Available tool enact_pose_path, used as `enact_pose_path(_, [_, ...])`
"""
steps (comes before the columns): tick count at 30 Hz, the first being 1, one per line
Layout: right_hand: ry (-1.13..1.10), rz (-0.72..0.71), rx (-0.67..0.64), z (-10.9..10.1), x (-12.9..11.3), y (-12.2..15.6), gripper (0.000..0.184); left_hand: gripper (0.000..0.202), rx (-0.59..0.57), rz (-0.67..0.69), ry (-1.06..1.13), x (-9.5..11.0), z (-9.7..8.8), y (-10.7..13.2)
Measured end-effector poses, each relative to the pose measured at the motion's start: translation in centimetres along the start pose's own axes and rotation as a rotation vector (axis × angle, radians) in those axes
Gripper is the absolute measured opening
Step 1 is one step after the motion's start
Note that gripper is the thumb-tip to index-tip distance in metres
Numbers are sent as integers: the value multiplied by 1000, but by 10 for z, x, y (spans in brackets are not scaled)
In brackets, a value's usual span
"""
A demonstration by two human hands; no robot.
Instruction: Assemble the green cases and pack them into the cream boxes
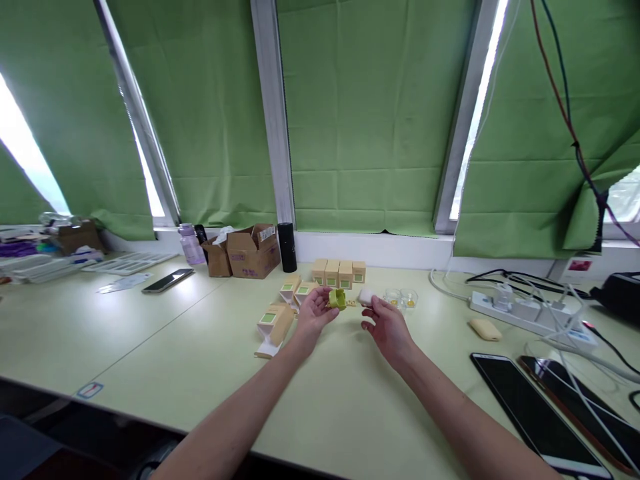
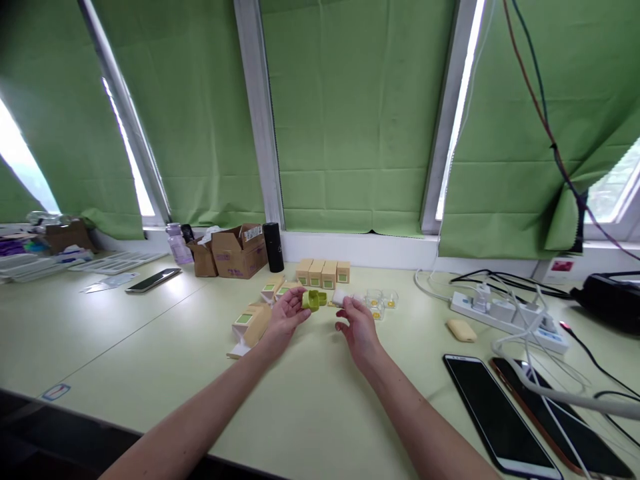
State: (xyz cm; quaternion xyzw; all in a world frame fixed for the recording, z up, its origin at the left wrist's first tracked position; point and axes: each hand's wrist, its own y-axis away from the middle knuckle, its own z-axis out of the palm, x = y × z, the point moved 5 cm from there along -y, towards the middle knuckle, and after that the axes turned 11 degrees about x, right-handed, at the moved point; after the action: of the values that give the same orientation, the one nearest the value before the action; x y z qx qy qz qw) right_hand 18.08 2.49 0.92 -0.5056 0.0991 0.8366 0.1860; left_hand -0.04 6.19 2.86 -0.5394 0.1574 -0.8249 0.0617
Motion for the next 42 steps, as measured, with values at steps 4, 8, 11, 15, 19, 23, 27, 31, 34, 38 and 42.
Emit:
enact_pose_path(4, [-183, 192, -73, -2, 1, 20, 43, 56, -6, 10, -2, 0, 1, 1])
enact_pose_path(8, [-163, 163, -123, 1, -10, 27, 45, 55, -7, 7, -1, 2, 1, 1])
enact_pose_path(11, [-162, 98, -119, 3, -18, 30, 49, 56, -5, 10, -2, 7, 4, 0])
enact_pose_path(15, [-172, 62, -180, 5, -24, 35, 49, 55, -8, 25, -1, 20, 10, -3])
enact_pose_path(19, [-207, 47, -246, 9, -28, 39, 43, 54, -38, 45, 0, 31, 20, -8])
enact_pose_path(23, [-209, 10, -249, 11, -31, 38, 43, 55, -52, 64, 18, 29, 25, -8])
enact_pose_path(27, [-79, -115, -125, 6, -31, 33, 51, 58, -52, 57, 4, 13, 22, -5])
enact_pose_path(31, [34, -192, -21, 1, -30, 29, 50, 57, -89, 59, -26, 2, 17, 1])
enact_pose_path(34, [45, -186, 5, 0, -28, 27, 47, 57, -113, 72, -54, 3, 18, 5])
enact_pose_path(38, [-83, -60, -27, -1, -22, 23, 50, 54, -132, 91, -78, 4, 20, 8])
enact_pose_path(42, [-122, 31, -3, -6, -17, 19, 50, 51, -114, 125, -114, 1, 18, 8])
